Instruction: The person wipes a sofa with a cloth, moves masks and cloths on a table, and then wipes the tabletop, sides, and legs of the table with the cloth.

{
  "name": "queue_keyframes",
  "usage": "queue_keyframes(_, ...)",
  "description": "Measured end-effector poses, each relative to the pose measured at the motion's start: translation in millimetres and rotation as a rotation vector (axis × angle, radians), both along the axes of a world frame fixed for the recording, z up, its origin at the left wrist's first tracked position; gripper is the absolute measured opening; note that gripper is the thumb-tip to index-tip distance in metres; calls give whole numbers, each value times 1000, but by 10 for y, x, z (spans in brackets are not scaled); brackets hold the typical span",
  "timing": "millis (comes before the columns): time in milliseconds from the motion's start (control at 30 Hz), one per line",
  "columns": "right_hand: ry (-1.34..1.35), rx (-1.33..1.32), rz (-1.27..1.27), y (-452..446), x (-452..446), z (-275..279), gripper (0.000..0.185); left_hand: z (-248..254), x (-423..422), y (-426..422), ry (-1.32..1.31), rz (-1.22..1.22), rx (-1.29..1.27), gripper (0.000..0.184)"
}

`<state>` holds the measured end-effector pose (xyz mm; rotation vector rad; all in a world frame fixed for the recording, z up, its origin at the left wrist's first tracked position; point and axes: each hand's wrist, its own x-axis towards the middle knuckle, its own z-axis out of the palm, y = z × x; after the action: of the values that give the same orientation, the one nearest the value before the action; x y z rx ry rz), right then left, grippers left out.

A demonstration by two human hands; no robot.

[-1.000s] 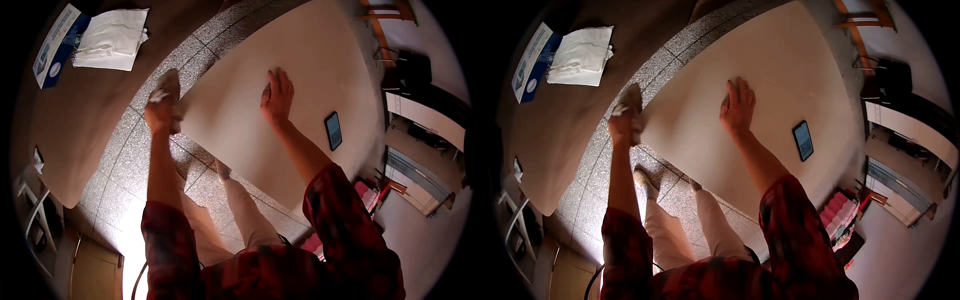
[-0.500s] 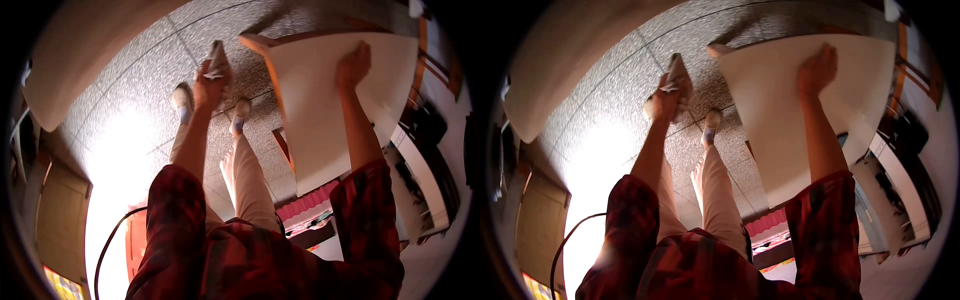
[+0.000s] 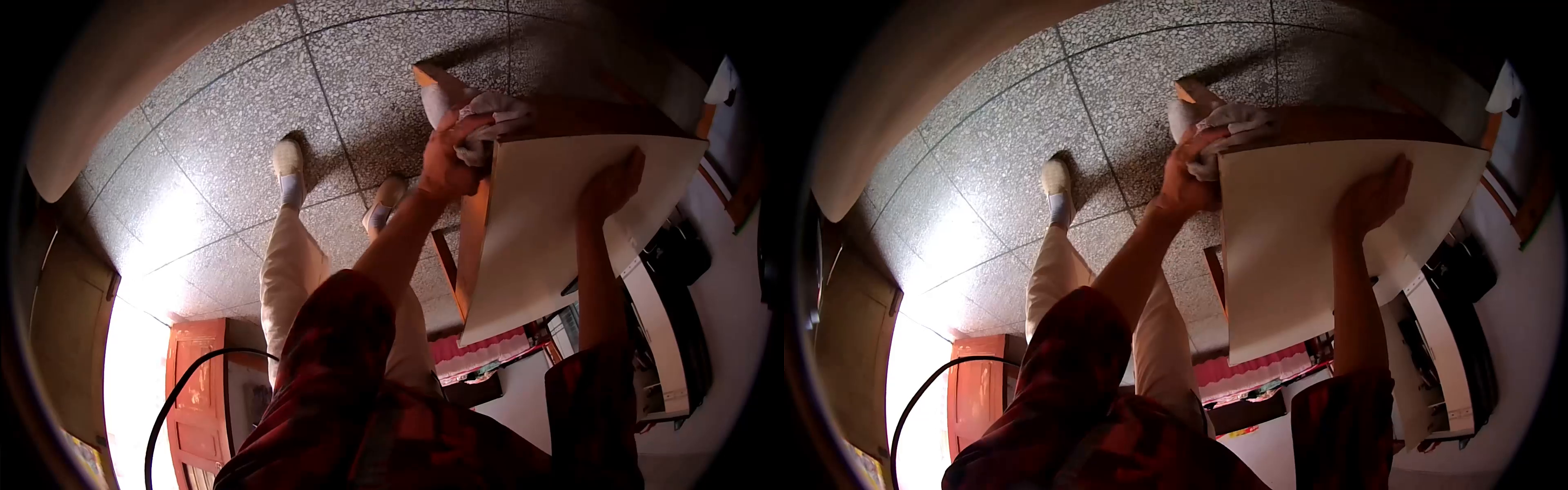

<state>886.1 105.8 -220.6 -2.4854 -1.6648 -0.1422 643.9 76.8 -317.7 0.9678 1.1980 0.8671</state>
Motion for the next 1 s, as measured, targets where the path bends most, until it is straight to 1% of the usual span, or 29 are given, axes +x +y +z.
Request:
queue_keyframes(33,-10,0,-3,3,29,-16,59,-170,51,41,-60,-61,-2,63)
queue_keyframes(100,-5,-12,84,-59,62,-23,61,-449,97,8,-405,-7,-296,60)
queue_keyframes(133,-9,-22,79,-66,38,-5,61,-582,118,26,-440,9,-401,54)
queue_keyframes(167,30,-41,18,-32,-5,14,62,-728,122,67,-326,3,-489,49)
queue_keyframes(200,66,-53,-42,2,-46,25,63,-910,125,120,-169,-20,-519,43)
queue_keyframes(233,56,-45,-41,13,-55,20,63,-1129,162,175,-52,-47,-495,38)
queue_keyframes(300,0,-111,-58,-2,-36,15,61,-2181,297,-40,70,-38,-33,30)
queue_keyframes(333,-17,-115,-67,-4,-22,-11,61,-2452,239,-7,267,-251,75,28)
queue_keyframes(367,32,-84,-62,-26,-25,-9,58,-2708,178,33,453,-442,215,27)
queue_keyframes(400,85,-58,-54,-59,-34,11,56,-2672,129,222,431,-564,0,27)
queue_keyframes(433,77,-75,-58,-78,-45,27,56,-2635,79,409,433,-688,-210,27)
queue_keyframes(500,177,-50,-105,-56,-49,43,55,-2822,117,567,559,-764,-41,24)
queue_keyframes(533,167,-45,-103,-55,-58,22,55,-2901,134,654,625,-794,45,23)
queue_keyframes(600,212,-26,-58,-62,-70,25,54,-2926,137,680,864,-902,420,30)
queue_keyframes(633,206,-30,-62,-62,-47,28,54,-2885,168,671,856,-906,420,30)
queue_keyframes(700,184,-46,-67,-73,-17,41,56,-2681,163,631,752,-666,-162,40)
queue_keyframes(733,190,-50,-73,-79,-31,64,56,-2565,133,531,673,-500,-336,38)
queue_keyframes(767,171,-53,-84,-66,-52,72,58,-2378,123,382,535,-325,-469,36)
queue_keyframes(833,169,-36,-88,-17,-50,15,59,-1917,172,64,190,-20,-772,35)
queue_keyframes(867,185,-5,-49,-42,-14,-7,60,-1624,216,-57,44,96,-930,36)
queue_keyframes(900,196,17,-13,-77,-3,-6,62,-1392,316,-176,-54,159,-1060,37)
queue_keyframes(933,198,16,-16,-90,-19,14,62,-1754,637,-799,-54,120,-1012,43)
queue_keyframes(1000,49,-37,9,-53,-30,29,57,-1052,622,-645,-333,424,-843,45)
